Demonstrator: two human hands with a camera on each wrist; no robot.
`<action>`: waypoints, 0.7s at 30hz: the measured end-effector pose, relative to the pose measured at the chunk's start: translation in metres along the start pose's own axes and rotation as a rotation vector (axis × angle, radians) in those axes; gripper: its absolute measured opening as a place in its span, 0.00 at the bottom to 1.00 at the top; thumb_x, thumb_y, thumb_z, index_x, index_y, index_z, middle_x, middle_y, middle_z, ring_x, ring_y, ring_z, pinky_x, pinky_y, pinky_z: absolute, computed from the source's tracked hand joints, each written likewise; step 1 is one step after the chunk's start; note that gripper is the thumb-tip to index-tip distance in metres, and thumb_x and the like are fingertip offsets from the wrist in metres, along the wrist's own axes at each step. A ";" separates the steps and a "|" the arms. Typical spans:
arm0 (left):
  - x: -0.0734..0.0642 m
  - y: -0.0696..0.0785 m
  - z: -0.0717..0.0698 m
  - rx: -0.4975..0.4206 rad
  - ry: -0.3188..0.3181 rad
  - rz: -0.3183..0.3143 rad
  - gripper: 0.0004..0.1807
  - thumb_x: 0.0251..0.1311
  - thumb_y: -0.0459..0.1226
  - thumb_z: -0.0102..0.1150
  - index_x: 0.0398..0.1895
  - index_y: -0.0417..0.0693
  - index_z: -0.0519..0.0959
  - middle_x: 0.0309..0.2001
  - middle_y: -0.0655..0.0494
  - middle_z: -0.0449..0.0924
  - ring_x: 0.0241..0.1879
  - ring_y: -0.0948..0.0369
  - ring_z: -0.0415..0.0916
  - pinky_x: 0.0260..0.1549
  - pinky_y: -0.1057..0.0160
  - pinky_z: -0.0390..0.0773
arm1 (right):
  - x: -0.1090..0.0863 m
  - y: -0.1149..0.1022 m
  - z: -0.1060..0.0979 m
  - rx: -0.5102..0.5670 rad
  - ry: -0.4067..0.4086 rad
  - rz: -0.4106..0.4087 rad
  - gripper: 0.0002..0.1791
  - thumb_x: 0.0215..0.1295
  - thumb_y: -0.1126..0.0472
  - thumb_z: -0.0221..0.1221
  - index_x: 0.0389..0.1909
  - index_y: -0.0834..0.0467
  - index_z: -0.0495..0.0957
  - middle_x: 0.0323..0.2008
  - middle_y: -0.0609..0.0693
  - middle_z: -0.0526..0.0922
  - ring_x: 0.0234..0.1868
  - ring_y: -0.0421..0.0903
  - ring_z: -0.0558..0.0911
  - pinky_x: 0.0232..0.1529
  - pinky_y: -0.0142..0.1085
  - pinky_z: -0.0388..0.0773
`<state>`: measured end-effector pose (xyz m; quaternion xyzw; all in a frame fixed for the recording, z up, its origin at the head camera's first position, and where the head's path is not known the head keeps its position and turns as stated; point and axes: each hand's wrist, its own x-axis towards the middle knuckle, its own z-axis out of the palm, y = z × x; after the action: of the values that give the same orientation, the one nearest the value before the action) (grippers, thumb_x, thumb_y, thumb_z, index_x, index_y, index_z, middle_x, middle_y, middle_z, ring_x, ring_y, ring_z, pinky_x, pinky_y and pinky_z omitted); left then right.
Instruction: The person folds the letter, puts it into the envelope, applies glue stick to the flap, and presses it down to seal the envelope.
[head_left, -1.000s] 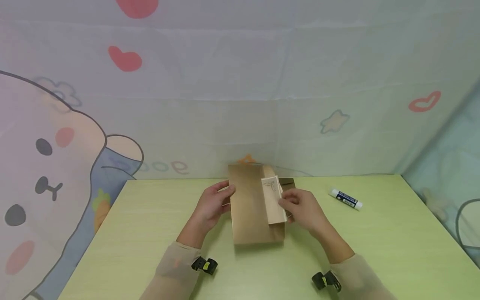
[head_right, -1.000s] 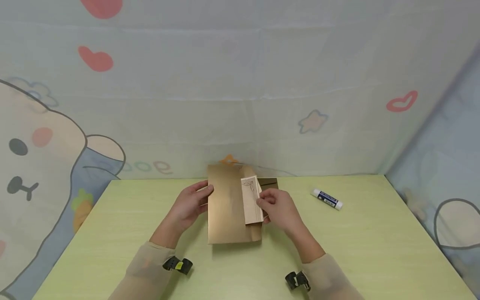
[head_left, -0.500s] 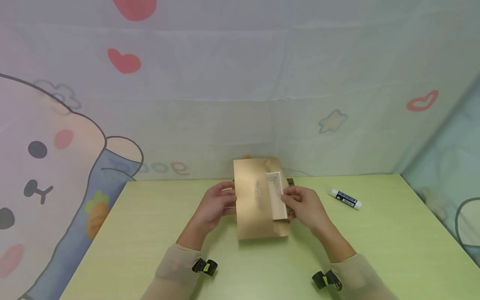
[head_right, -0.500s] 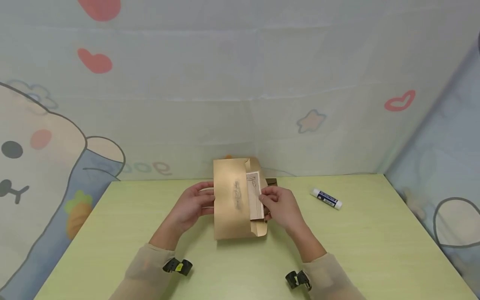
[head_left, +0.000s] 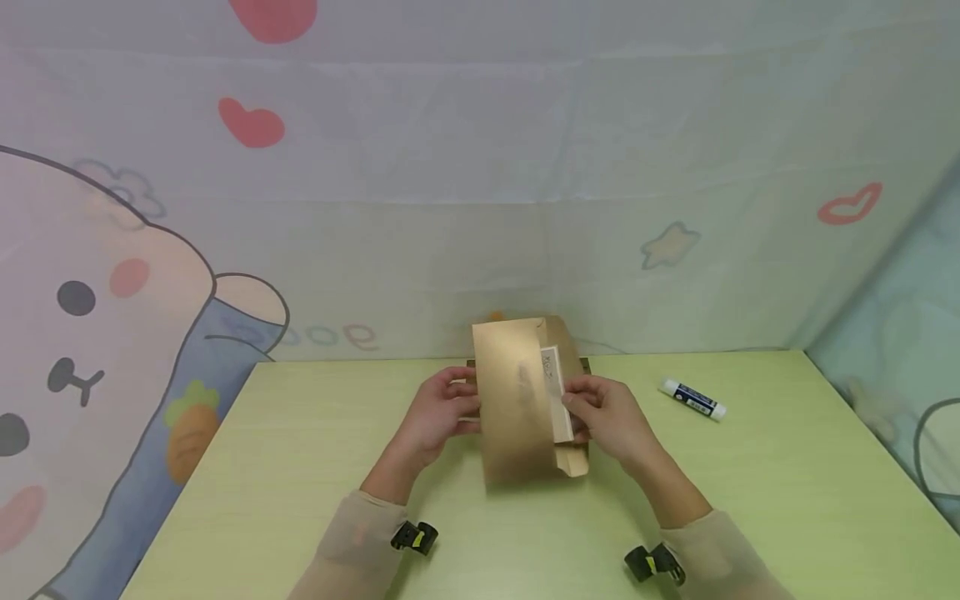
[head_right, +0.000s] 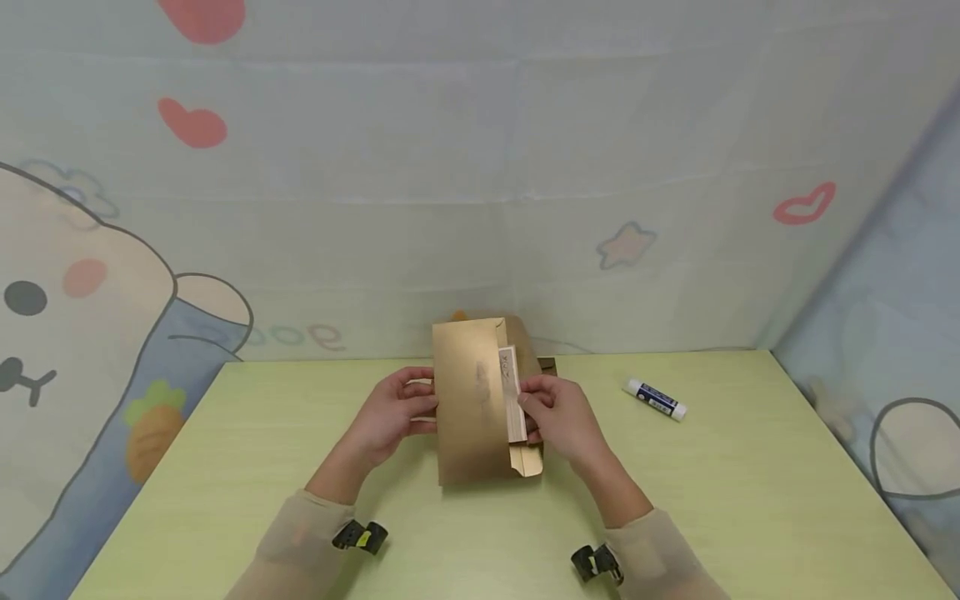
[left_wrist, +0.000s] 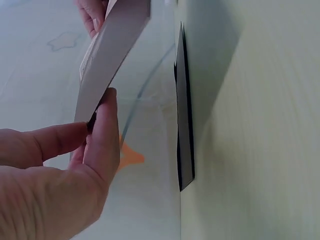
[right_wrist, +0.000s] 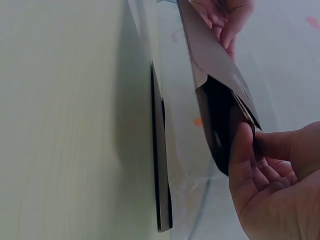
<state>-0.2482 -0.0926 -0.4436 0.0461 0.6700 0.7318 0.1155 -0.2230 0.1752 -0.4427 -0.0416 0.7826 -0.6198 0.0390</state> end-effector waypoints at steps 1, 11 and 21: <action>0.000 0.000 0.001 0.014 0.003 0.001 0.22 0.70 0.21 0.56 0.66 0.33 0.72 0.47 0.40 0.83 0.36 0.54 0.86 0.35 0.55 0.89 | 0.000 0.000 0.001 -0.002 -0.005 -0.002 0.14 0.80 0.66 0.58 0.59 0.69 0.79 0.39 0.57 0.87 0.29 0.47 0.81 0.29 0.36 0.84; -0.005 0.004 0.007 0.030 -0.012 -0.019 0.23 0.70 0.21 0.58 0.67 0.35 0.73 0.43 0.46 0.81 0.37 0.54 0.86 0.37 0.51 0.90 | -0.003 -0.001 0.004 0.009 -0.045 0.003 0.13 0.80 0.67 0.57 0.59 0.67 0.79 0.36 0.55 0.85 0.31 0.49 0.83 0.33 0.39 0.87; -0.005 0.005 0.006 0.022 -0.036 -0.038 0.24 0.71 0.21 0.58 0.69 0.38 0.72 0.44 0.47 0.82 0.38 0.54 0.87 0.38 0.50 0.89 | 0.000 0.002 0.003 0.045 -0.078 0.007 0.13 0.80 0.69 0.55 0.59 0.67 0.79 0.39 0.57 0.87 0.35 0.51 0.86 0.34 0.40 0.88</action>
<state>-0.2425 -0.0884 -0.4375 0.0479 0.6765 0.7213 0.1407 -0.2228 0.1726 -0.4450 -0.0622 0.7667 -0.6349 0.0723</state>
